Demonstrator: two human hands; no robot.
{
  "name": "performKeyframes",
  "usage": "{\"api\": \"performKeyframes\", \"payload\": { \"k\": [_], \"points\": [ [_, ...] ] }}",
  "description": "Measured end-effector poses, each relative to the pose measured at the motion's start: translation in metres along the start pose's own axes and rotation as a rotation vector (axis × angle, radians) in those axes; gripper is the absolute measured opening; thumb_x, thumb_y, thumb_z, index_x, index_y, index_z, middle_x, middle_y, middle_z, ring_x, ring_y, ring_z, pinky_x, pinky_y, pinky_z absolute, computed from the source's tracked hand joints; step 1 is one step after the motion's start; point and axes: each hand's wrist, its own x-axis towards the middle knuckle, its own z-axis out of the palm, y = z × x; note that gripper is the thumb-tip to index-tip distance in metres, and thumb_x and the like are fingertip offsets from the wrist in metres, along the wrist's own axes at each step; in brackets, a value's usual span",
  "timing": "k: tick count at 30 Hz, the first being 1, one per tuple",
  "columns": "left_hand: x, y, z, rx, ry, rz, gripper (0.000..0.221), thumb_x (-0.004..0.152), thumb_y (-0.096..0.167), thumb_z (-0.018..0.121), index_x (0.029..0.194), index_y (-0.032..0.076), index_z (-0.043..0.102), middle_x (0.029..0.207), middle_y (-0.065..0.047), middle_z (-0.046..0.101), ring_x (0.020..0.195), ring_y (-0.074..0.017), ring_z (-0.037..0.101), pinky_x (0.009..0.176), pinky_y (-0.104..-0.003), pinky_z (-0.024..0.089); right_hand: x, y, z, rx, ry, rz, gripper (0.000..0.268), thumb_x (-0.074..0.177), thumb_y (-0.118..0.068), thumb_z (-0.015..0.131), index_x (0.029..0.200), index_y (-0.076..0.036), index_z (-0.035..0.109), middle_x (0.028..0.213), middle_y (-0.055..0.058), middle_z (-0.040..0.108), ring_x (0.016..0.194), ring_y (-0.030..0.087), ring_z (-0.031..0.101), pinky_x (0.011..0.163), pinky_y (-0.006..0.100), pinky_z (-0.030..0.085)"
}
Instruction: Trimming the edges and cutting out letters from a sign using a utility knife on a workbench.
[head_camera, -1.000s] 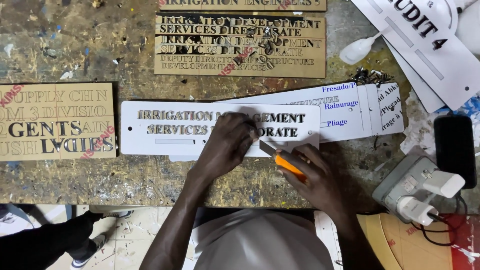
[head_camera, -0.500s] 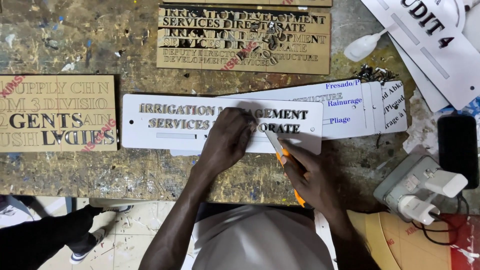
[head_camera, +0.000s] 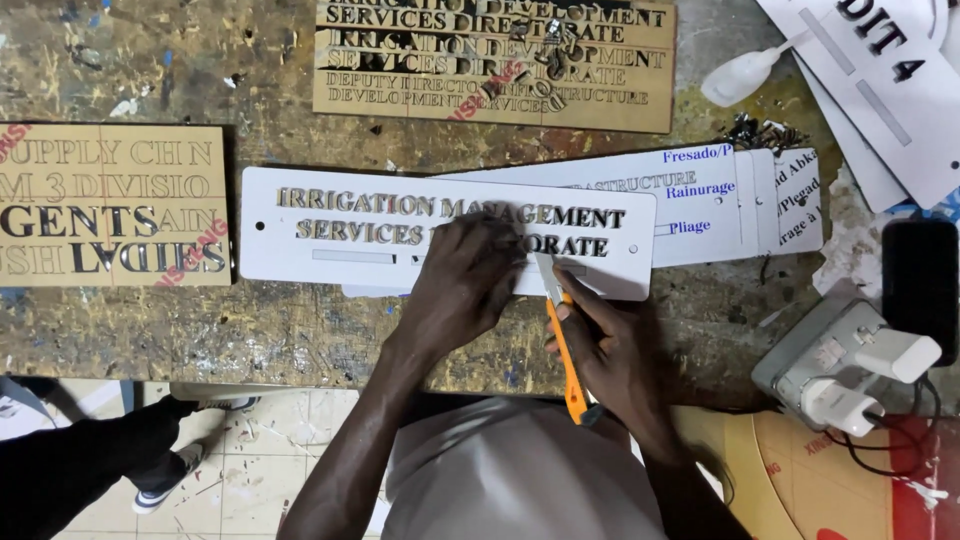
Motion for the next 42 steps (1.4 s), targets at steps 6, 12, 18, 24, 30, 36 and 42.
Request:
{"api": "performKeyframes", "payload": {
  "k": [6, 12, 18, 24, 30, 36, 42],
  "points": [
    [0.002, -0.006, -0.017, -0.149, -0.086, 0.033, 0.030, 0.101, 0.019, 0.085, 0.125, 0.000, 0.083, 0.129, -0.019, 0.076, 0.129, -0.0439, 0.068, 0.107, -0.054, 0.052, -0.002, -0.027, 0.002, -0.069, 0.036, 0.015, 0.051, 0.109, -0.013, 0.063, 0.160, -0.006, 0.065, 0.094, 0.029, 0.084, 0.083, 0.037, 0.089, 0.068, 0.045, 0.078],
    [0.002, -0.002, -0.015, -0.151, -0.105, -0.020, 0.034, 0.104, 0.026, 0.085, 0.128, 0.002, 0.083, 0.133, -0.015, 0.075, 0.132, -0.0388, 0.067, 0.113, -0.052, 0.050, -0.003, -0.025, 0.013, -0.052, 0.111, 0.000, 0.049, 0.110, -0.014, 0.064, 0.159, -0.007, 0.068, 0.089, 0.026, 0.085, 0.077, 0.032, 0.089, 0.061, 0.039, 0.074],
    [0.000, 0.000, -0.009, -0.134, -0.092, -0.047, 0.038, 0.106, 0.031, 0.083, 0.133, 0.005, 0.082, 0.135, -0.013, 0.075, 0.134, -0.0362, 0.067, 0.117, -0.051, 0.049, -0.006, -0.017, 0.018, -0.054, 0.145, -0.016, 0.049, 0.110, -0.010, 0.063, 0.159, -0.006, 0.068, 0.088, 0.025, 0.084, 0.074, 0.030, 0.088, 0.059, 0.035, 0.071],
    [-0.003, -0.001, -0.003, -0.104, -0.072, -0.034, 0.042, 0.106, 0.032, 0.082, 0.137, 0.004, 0.079, 0.133, -0.014, 0.073, 0.135, -0.0374, 0.066, 0.116, -0.051, 0.050, 0.004, 0.013, 0.017, -0.092, 0.156, -0.097, 0.048, 0.111, -0.008, 0.063, 0.159, -0.003, 0.068, 0.085, 0.022, 0.084, 0.075, 0.027, 0.085, 0.062, 0.036, 0.067],
    [-0.003, 0.004, -0.001, -0.055, -0.066, -0.023, 0.041, 0.108, 0.036, 0.080, 0.137, 0.007, 0.080, 0.134, -0.013, 0.073, 0.135, -0.0358, 0.065, 0.116, -0.050, 0.049, -0.004, 0.022, 0.018, -0.075, 0.139, -0.085, 0.048, 0.111, -0.009, 0.062, 0.158, -0.003, 0.068, 0.086, 0.022, 0.086, 0.072, 0.026, 0.086, 0.064, 0.036, 0.068],
    [-0.004, -0.001, 0.003, -0.002, -0.068, 0.028, 0.032, 0.108, 0.031, 0.078, 0.132, 0.011, 0.083, 0.136, -0.013, 0.072, 0.132, -0.0367, 0.066, 0.115, -0.052, 0.049, -0.002, 0.019, 0.018, -0.159, 0.144, -0.164, 0.049, 0.111, -0.009, 0.063, 0.159, -0.002, 0.067, 0.091, 0.027, 0.086, 0.077, 0.032, 0.087, 0.066, 0.039, 0.067],
    [-0.005, -0.003, 0.005, 0.036, -0.085, 0.034, 0.029, 0.107, 0.024, 0.073, 0.130, 0.012, 0.085, 0.140, -0.013, 0.071, 0.132, -0.0364, 0.065, 0.112, -0.053, 0.048, -0.002, 0.031, 0.027, -0.084, 0.146, -0.167, 0.051, 0.111, -0.010, 0.063, 0.162, -0.003, 0.064, 0.092, 0.022, 0.087, 0.075, 0.025, 0.086, 0.072, 0.035, 0.069]
  ]
}}
